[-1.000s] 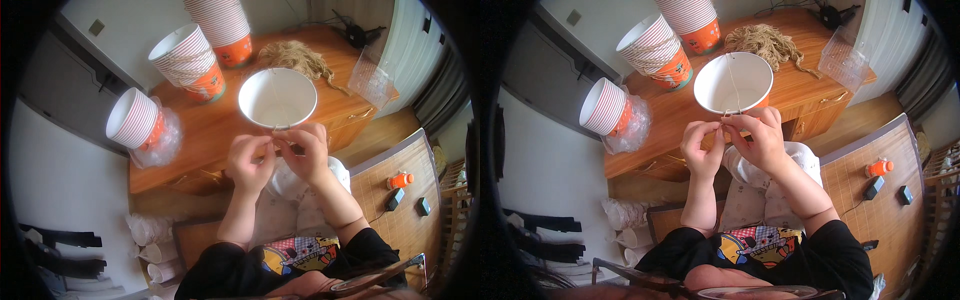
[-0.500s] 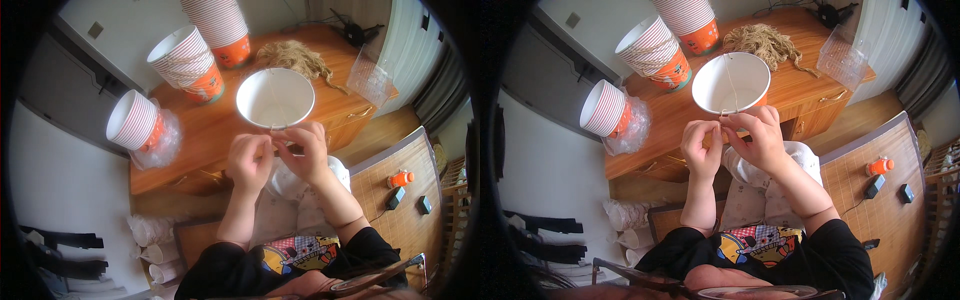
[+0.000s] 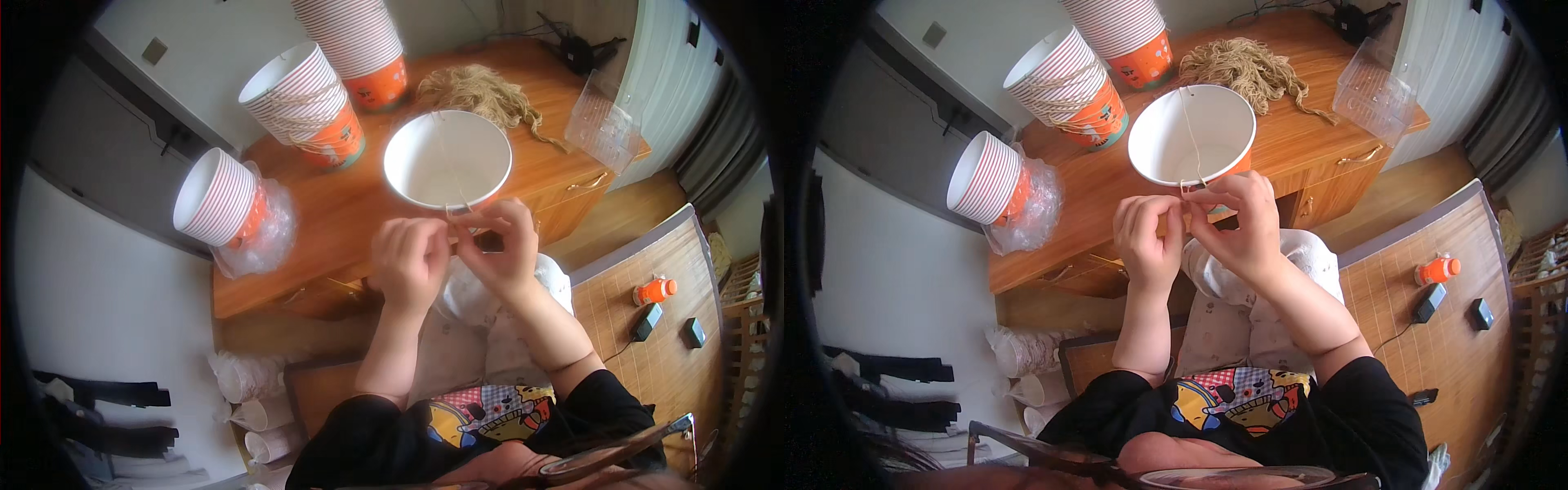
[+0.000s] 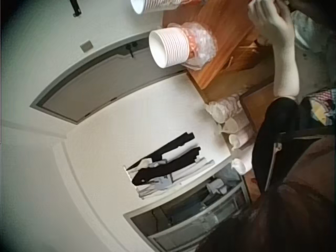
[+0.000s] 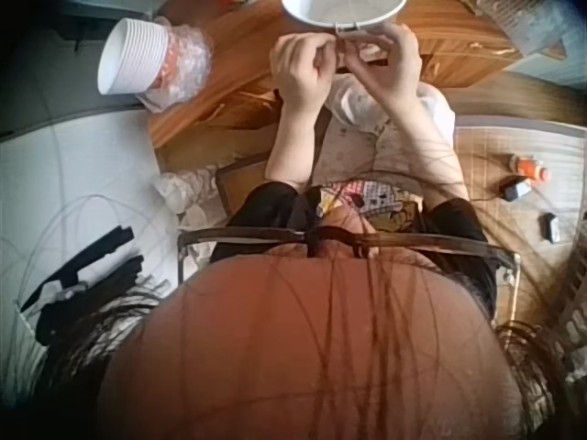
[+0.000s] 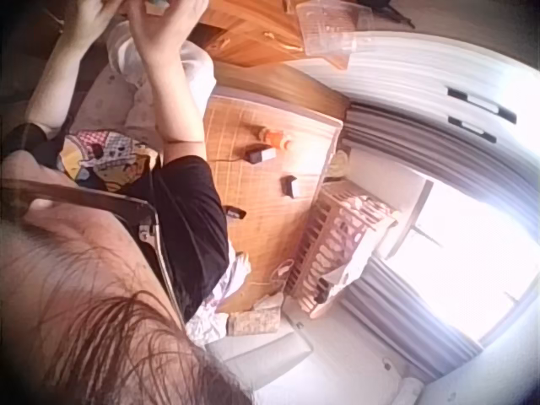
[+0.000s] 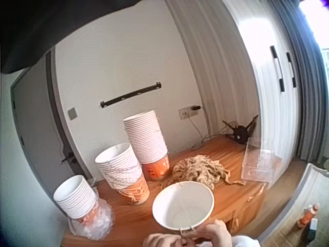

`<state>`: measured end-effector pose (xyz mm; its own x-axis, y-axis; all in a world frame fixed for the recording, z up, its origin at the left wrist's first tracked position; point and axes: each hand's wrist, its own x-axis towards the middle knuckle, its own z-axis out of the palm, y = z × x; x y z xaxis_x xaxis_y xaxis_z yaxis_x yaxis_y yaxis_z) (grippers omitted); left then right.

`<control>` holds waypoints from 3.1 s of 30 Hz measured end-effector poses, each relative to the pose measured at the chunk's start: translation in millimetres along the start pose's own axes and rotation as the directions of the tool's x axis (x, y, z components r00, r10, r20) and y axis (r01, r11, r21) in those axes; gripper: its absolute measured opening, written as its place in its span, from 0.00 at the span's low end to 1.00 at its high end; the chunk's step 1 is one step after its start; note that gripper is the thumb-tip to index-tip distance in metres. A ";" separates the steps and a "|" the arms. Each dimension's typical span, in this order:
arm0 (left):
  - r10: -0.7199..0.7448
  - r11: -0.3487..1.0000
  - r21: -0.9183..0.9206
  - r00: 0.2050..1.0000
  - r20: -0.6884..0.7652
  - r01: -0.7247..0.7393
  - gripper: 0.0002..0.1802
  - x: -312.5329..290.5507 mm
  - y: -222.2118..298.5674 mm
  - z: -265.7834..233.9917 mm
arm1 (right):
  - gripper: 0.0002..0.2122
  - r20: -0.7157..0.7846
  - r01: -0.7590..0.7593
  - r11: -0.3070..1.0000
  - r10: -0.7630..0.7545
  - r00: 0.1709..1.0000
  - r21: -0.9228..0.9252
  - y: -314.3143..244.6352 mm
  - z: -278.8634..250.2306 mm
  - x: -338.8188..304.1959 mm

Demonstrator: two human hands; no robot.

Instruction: Tying thin twine or string around the rims of orange and white paper cups.

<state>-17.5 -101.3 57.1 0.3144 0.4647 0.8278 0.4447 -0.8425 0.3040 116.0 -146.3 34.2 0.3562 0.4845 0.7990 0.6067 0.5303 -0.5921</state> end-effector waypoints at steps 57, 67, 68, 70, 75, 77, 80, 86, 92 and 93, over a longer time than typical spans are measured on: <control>-0.450 0.065 -0.812 0.744 0.495 0.580 0.10 -24.2 -11.6 19.2 | 0.13 0.333 -0.561 0.608 0.454 0.826 0.562 -2.3 -11.8 -6.4; -0.455 0.010 -0.791 0.707 0.541 0.611 0.09 -39.9 -20.3 33.0 | 0.12 0.256 -0.474 0.809 0.405 0.878 0.346 1.9 -14.9 -8.7; -0.462 0.023 -0.794 0.711 0.530 0.607 0.09 -41.1 -20.6 35.2 | 0.12 0.230 -0.399 0.873 0.342 0.911 0.280 3.1 -15.1 -8.7; -0.475 0.050 -0.799 0.718 0.509 0.599 0.08 -43.1 -21.3 39.5 | 0.12 0.195 -0.232 0.963 0.204 0.959 0.136 6.7 -15.0 -7.1; -0.498 0.047 -0.817 0.723 0.479 0.574 0.08 -48.2 -22.0 51.5 | 0.13 0.257 0.217 0.964 -0.173 0.951 -0.153 15.9 -23.1 3.9; -0.494 0.040 -0.828 0.732 0.469 0.559 0.07 -54.0 -26.2 56.7 | 0.13 0.278 0.267 0.950 -0.215 0.936 -0.164 18.3 -24.2 5.3; -0.497 0.077 -0.843 0.754 0.430 0.532 0.06 -61.0 -32.7 63.1 | 0.13 0.283 0.276 0.950 -0.227 0.932 -0.148 19.4 -23.8 7.2; -0.516 0.189 -0.814 0.760 0.394 0.549 0.07 -62.0 -35.8 68.4 | 0.14 0.265 0.192 0.976 -0.159 0.951 -0.104 25.7 -20.9 4.8; -0.453 0.082 -0.753 0.697 0.556 0.653 0.07 -52.6 -47.1 49.0 | 0.14 0.265 0.059 0.998 -0.066 0.962 0.031 25.5 -20.9 4.8; -0.451 0.080 -0.746 0.691 0.565 0.662 0.07 -44.4 -40.5 46.4 | 0.14 0.274 0.035 0.998 -0.048 0.961 0.055 25.4 -22.8 4.7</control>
<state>-10.5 -75.1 -13.8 0.4903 0.8552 0.1682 -0.3818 0.0372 0.9235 149.3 -146.5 25.3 0.1184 0.6301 0.7674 0.5787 0.5843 -0.5690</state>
